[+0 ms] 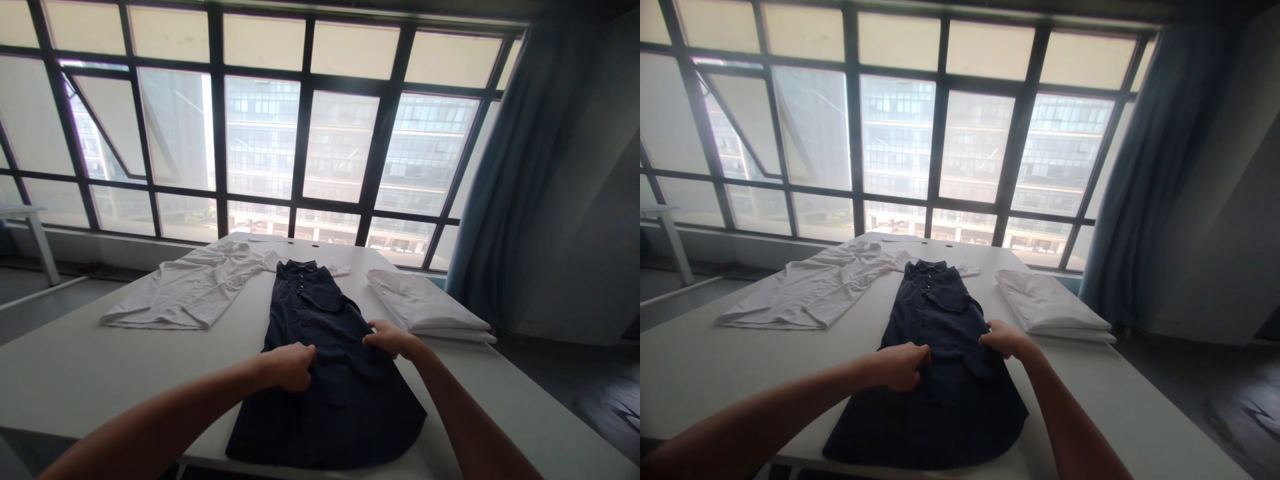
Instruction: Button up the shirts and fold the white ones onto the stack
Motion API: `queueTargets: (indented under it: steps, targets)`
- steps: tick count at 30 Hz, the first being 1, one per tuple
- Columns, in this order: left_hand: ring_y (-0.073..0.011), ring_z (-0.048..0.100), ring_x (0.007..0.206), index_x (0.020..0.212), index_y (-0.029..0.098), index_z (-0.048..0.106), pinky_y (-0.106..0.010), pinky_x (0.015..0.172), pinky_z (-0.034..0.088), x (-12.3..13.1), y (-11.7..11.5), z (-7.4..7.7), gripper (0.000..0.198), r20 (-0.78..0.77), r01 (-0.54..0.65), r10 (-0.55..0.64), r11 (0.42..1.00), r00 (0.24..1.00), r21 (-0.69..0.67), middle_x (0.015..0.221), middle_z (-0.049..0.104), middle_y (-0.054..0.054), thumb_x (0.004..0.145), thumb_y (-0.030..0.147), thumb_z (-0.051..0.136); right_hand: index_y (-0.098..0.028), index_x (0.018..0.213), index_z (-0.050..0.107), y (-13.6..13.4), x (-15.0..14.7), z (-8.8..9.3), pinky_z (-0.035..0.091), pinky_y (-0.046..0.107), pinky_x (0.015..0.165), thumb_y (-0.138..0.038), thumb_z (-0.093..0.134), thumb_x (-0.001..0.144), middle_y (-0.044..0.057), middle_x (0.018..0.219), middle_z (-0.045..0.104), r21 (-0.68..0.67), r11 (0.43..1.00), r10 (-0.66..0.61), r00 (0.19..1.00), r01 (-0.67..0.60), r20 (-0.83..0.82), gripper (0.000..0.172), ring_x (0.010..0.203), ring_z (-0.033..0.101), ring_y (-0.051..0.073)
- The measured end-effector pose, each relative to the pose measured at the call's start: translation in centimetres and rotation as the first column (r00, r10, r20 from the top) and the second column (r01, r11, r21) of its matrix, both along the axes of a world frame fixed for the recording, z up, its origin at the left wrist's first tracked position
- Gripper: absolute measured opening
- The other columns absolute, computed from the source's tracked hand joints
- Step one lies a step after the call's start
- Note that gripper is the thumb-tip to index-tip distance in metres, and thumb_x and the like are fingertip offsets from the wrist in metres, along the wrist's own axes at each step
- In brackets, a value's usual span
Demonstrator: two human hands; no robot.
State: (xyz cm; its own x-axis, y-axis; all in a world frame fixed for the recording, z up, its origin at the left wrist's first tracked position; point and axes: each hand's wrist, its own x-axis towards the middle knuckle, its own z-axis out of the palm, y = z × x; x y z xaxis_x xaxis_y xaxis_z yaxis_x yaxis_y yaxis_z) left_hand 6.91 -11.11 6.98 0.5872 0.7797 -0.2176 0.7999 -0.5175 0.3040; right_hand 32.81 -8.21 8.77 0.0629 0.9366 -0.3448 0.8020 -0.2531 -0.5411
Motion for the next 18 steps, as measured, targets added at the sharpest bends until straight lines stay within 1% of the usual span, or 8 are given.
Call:
queueTargets:
  steps: [4, 6, 7, 9, 11, 13, 15, 18]
  targets:
    - [-0.0233, 0.069, 0.062, 0.126, 0.021, 0.052, -0.031, 0.055, 0.054, -1.0, 1.1, -0.3, 0.048, 0.119, -0.022, 0.062, 0.95, 0.991, -0.311, 0.085, 0.069, -0.007, 0.078, 0.027, 0.06, -0.011, 0.119, 0.058, -0.1, -0.1, 0.0, 0.044, 0.018, 0.042, -0.018, 0.059, 0.083, 0.007, 0.088, 0.065, -0.001, 1.0, 0.003, 0.997, -0.003, -0.078, 0.036, 0.06, 0.06, 0.013]
    - [-0.0197, 0.067, 0.058, 0.129, 0.02, 0.049, -0.029, 0.056, 0.054, -2.2, 2.4, 0.3, 0.046, 0.246, 0.043, 0.083, 0.882, 0.966, -0.469, 0.071, 0.065, 0.0, 0.085, 0.034, 0.056, -0.013, 0.123, 0.057, -0.3, -0.3, 0.2, 0.045, 0.018, 0.044, -0.018, 0.06, 0.083, 0.005, 0.086, 0.066, -0.002, 1.0, -0.021, 0.989, 0.021, -0.145, 0.041, 0.06, 0.061, 0.012]
    - [-0.0189, 0.067, 0.06, 0.126, 0.019, 0.051, -0.03, 0.059, 0.055, -2.9, 3.2, 0.6, 0.043, 0.318, 0.083, 0.083, 0.876, 0.945, -0.476, 0.068, 0.064, 0.001, 0.088, 0.039, 0.053, -0.015, 0.127, 0.055, -0.4, -0.5, 0.3, 0.045, 0.018, 0.044, -0.018, 0.061, 0.082, 0.004, 0.083, 0.065, 0.003, 0.999, -0.038, 0.985, 0.039, -0.169, 0.046, 0.059, 0.061, 0.012]
    - [-0.0204, 0.069, 0.073, 0.117, 0.017, 0.06, -0.032, 0.07, 0.056, -4.6, 4.8, 1.0, 0.041, 0.427, 0.107, 0.046, 0.939, 0.903, -0.326, 0.074, 0.068, -0.003, 0.091, 0.047, 0.05, -0.016, 0.134, 0.051, -0.6, -0.9, 0.6, 0.042, 0.017, 0.043, -0.019, 0.063, 0.08, 0.001, 0.076, 0.063, 0.021, 0.998, -0.061, 0.978, 0.067, -0.201, 0.056, 0.054, 0.058, 0.011]
    - [-0.0251, 0.068, 0.096, 0.116, 0.017, 0.064, -0.036, 0.088, 0.054, -6.3, 6.3, 0.8, 0.045, 0.447, 0.05, -0.011, 0.996, 0.894, -0.075, 0.098, 0.073, -0.009, 0.091, 0.051, 0.051, -0.015, 0.136, 0.05, -0.8, -1.5, 0.8, 0.038, 0.016, 0.04, -0.02, 0.065, 0.078, -0.002, 0.069, 0.061, 0.046, 0.998, -0.041, 0.971, 0.053, -0.236, 0.06, 0.05, 0.054, 0.009]
    - [-0.0299, 0.057, 0.122, 0.128, 0.018, 0.061, -0.04, 0.106, 0.043, -7.7, 7.2, -0.2, 0.051, 0.381, 0.02, -0.063, 0.993, 0.923, 0.116, 0.129, 0.064, -0.013, 0.089, 0.051, 0.055, -0.013, 0.136, 0.05, -0.9, -2.2, 0.9, 0.034, 0.016, 0.038, -0.018, 0.064, 0.077, -0.004, 0.063, 0.058, 0.073, 0.997, -0.003, 0.965, 0.023, -0.263, 0.061, 0.046, 0.05, 0.008]
    - [-0.0324, 0.037, 0.141, 0.142, 0.018, 0.051, -0.044, 0.117, 0.027, -8.4, 7.6, -1.4, 0.064, 0.275, 0.062, -0.116, 0.979, 0.954, 0.195, 0.151, 0.044, -0.013, 0.088, 0.052, 0.057, -0.01, 0.139, 0.048, -1.1, -3.2, 0.7, 0.032, 0.016, 0.037, -0.013, 0.061, 0.076, -0.007, 0.057, 0.054, 0.099, 0.995, 0.024, 0.962, 0.003, -0.272, 0.064, 0.043, 0.046, 0.007]
    - [-0.0333, 0.013, 0.15, 0.151, 0.018, 0.039, -0.05, 0.122, 0.01, -8.5, 7.5, -3.0, 0.077, 0.156, 0.162, -0.193, 0.968, 0.969, 0.19, 0.161, 0.024, -0.01, 0.088, 0.059, 0.056, -0.008, 0.145, 0.04, -1.5, -5.1, 0.1, 0.031, 0.017, 0.036, -0.008, 0.057, 0.076, -0.009, 0.053, 0.05, 0.127, 0.992, 0.06, 0.956, -0.024, -0.288, 0.071, 0.04, 0.042, 0.007]
